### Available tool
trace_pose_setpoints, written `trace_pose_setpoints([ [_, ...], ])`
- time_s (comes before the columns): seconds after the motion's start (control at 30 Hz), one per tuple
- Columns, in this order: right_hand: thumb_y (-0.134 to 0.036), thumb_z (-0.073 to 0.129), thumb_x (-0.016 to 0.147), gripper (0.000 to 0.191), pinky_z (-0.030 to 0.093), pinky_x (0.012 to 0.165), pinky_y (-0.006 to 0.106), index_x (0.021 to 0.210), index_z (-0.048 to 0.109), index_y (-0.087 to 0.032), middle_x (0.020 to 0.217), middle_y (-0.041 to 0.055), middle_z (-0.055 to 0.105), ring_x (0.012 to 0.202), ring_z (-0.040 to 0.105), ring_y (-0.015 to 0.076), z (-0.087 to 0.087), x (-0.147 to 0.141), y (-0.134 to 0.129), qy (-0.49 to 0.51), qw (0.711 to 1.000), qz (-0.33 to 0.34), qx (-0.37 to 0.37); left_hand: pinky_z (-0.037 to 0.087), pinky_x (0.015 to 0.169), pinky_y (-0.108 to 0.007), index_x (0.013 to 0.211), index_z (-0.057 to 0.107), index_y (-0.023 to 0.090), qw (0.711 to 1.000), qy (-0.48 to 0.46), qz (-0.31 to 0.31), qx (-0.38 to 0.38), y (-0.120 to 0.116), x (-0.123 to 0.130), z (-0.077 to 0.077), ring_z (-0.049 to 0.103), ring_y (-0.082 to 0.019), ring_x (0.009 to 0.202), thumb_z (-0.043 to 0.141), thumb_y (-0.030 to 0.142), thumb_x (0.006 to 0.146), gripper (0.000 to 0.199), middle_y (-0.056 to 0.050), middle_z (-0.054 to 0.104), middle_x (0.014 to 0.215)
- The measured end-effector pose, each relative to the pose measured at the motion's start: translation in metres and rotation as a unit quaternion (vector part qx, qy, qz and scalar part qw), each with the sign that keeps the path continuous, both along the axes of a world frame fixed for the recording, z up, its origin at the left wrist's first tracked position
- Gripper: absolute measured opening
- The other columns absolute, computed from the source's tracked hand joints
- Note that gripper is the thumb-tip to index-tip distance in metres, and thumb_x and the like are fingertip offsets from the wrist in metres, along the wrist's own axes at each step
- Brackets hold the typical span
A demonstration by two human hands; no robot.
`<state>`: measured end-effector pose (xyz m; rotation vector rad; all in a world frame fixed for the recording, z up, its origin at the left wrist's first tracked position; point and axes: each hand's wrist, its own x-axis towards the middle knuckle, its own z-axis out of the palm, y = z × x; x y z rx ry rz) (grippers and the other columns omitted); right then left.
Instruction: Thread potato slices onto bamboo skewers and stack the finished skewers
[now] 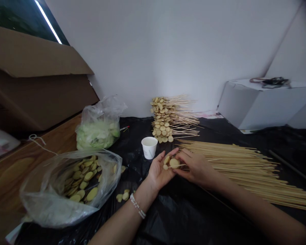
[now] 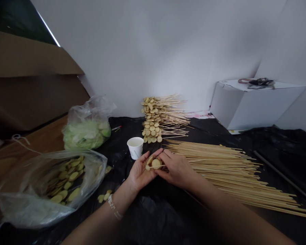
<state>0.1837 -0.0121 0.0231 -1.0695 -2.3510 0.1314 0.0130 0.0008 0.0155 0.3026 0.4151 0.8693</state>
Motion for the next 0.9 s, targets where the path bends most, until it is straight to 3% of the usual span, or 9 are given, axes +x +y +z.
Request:
trace_pose_setpoints([
  [0.23,-0.021,0.047,0.088,0.025,0.043,0.069,0.028,0.112,0.054,-0.019,0.099,0.0062,0.063,0.084,0.059,0.0171,0.0,0.004,0.003,-0.006,1.0,0.001,-0.017,0.047,0.083,-0.037,0.103,0.06,0.008,0.999,-0.003,-0.018,-0.035,-0.001,0.003,0.0,0.064,-0.022,0.085,0.04,0.03,0.089,0.033,-0.012,0.068,0.09],
  [0.37,-0.022,0.04,0.093,0.028,0.046,0.076,0.03,0.117,0.054,-0.021,0.103,0.0083,0.063,0.088,0.06,0.0177,-0.001,0.005,0.004,0.008,1.0,0.019,-0.014,0.049,0.079,-0.035,0.088,0.06,0.009,0.997,0.017,0.013,-0.078,-0.001,0.004,-0.003,0.064,-0.019,0.076,0.041,0.027,0.09,0.026,-0.01,0.068,0.08],
  [0.5,-0.027,0.039,0.094,0.031,0.049,0.081,0.034,0.121,0.051,-0.018,0.109,0.0113,0.064,0.095,0.061,0.0201,-0.003,0.006,0.005,0.063,0.998,-0.004,0.011,0.051,0.08,-0.038,0.093,0.061,0.01,0.995,0.03,0.012,-0.093,-0.002,0.003,-0.002,0.066,-0.019,0.076,0.041,0.026,0.091,0.025,-0.009,0.068,0.08],
  [0.63,-0.03,0.043,0.092,0.029,0.05,0.077,0.033,0.116,0.054,-0.018,0.104,0.0103,0.066,0.091,0.063,0.0199,-0.004,0.008,0.008,0.093,0.995,-0.019,0.024,0.052,0.082,-0.034,0.102,0.06,0.008,0.996,0.036,0.015,-0.074,-0.004,0.004,0.0,0.067,-0.018,0.08,0.048,0.018,0.088,0.021,-0.01,0.068,0.084],
  [0.77,-0.028,0.044,0.093,0.03,0.05,0.08,0.033,0.118,0.054,-0.016,0.106,0.0108,0.067,0.093,0.064,0.0194,-0.005,0.009,0.009,0.08,0.995,-0.008,0.065,0.053,0.078,-0.027,0.092,0.062,0.011,0.995,0.065,0.032,-0.065,-0.006,0.008,0.0,0.066,-0.014,0.079,0.056,0.011,0.083,0.01,-0.007,0.068,0.083],
  [0.9,-0.03,0.043,0.094,0.031,0.049,0.079,0.031,0.12,0.053,-0.016,0.106,0.0097,0.068,0.092,0.064,0.0183,-0.003,0.008,0.005,0.053,0.997,0.01,0.057,0.053,0.066,-0.021,0.085,0.062,0.013,0.995,0.08,0.037,-0.053,-0.008,0.01,-0.001,0.064,-0.01,0.068,0.06,0.01,0.081,0.005,-0.003,0.066,0.079],
])
